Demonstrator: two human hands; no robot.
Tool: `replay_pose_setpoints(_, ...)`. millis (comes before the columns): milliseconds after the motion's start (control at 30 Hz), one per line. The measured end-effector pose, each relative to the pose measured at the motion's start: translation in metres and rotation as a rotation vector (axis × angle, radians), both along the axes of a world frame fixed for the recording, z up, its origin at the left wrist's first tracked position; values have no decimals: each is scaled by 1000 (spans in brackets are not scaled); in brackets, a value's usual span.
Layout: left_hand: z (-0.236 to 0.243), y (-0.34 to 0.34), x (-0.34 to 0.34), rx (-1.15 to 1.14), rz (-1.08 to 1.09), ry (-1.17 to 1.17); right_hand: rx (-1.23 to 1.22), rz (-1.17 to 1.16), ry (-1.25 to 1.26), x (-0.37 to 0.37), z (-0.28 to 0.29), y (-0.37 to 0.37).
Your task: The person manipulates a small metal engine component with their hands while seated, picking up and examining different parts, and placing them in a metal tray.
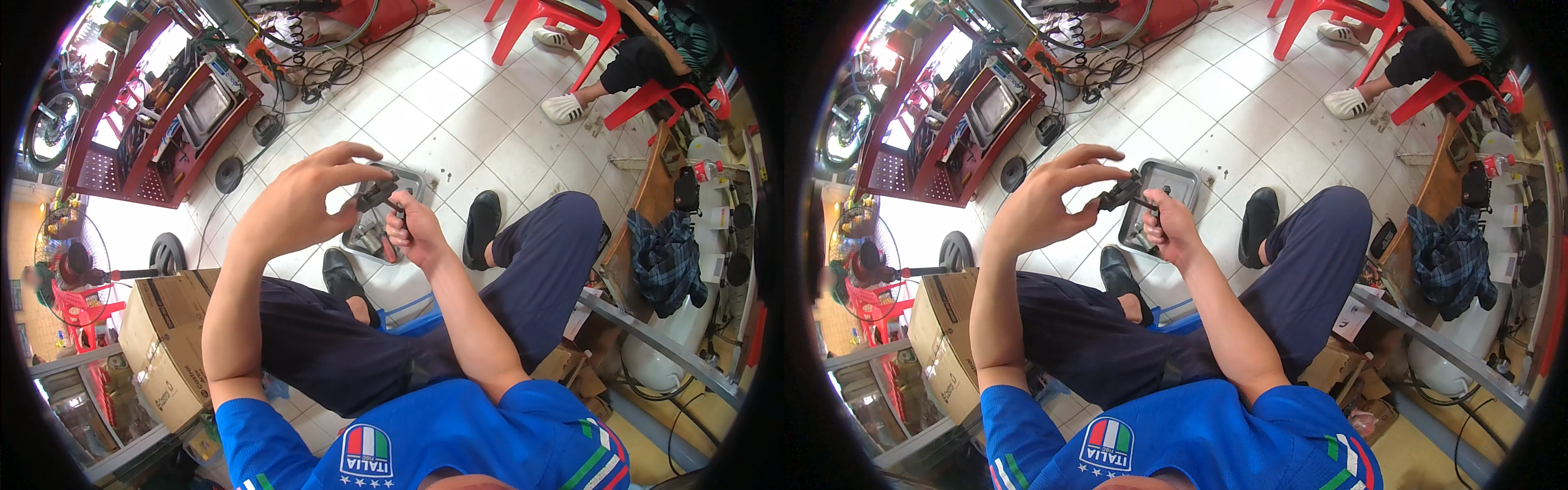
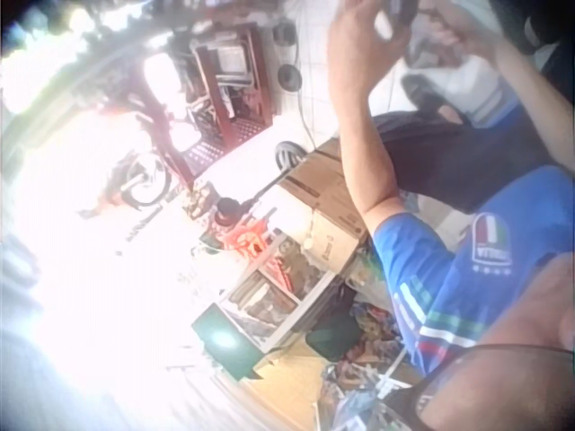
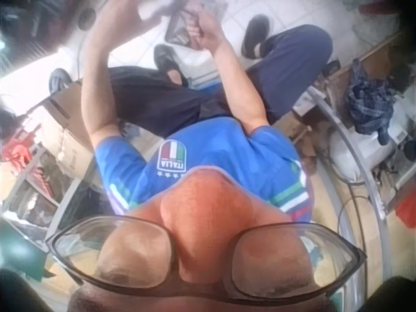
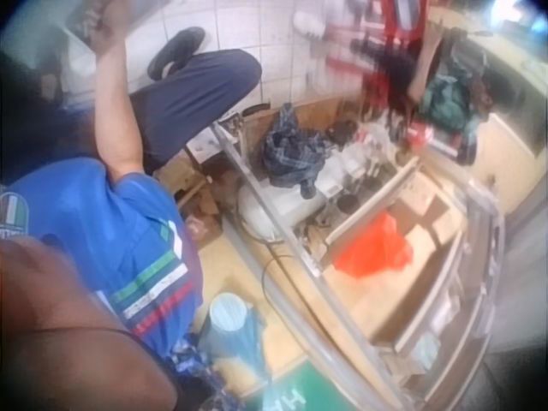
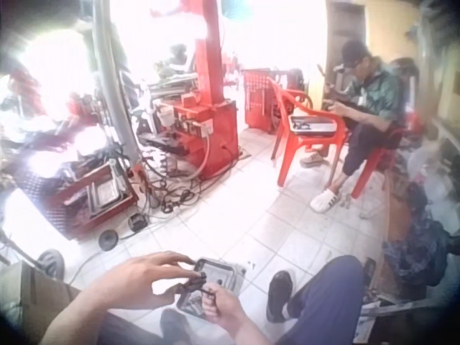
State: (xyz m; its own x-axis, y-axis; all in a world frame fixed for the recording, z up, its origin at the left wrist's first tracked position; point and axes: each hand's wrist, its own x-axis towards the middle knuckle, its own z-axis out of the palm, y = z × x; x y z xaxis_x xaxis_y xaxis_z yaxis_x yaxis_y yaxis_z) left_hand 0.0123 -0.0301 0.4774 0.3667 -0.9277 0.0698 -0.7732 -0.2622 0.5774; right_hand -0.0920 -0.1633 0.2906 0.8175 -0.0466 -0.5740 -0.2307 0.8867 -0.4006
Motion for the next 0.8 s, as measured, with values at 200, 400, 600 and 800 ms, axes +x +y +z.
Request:
replay_pose_setpoints(200, 1, -2, 4, 31, -193, -88, 8, 27, -1, 0, 0, -2)
replay_pose_setpoints(400, -6, -2, 1, -3, -68, -207, 20, -9, -6, -1, -1, 1)
replay_pose_setpoints(600, -2, -11, -10, 83, 120, -64, 2, -2, 9, -1, 3, 1)
replay_pose_setpoints(800, -8, -4, 2, -13, -8, -211, 2, 3, 9, 0, 2, 1)
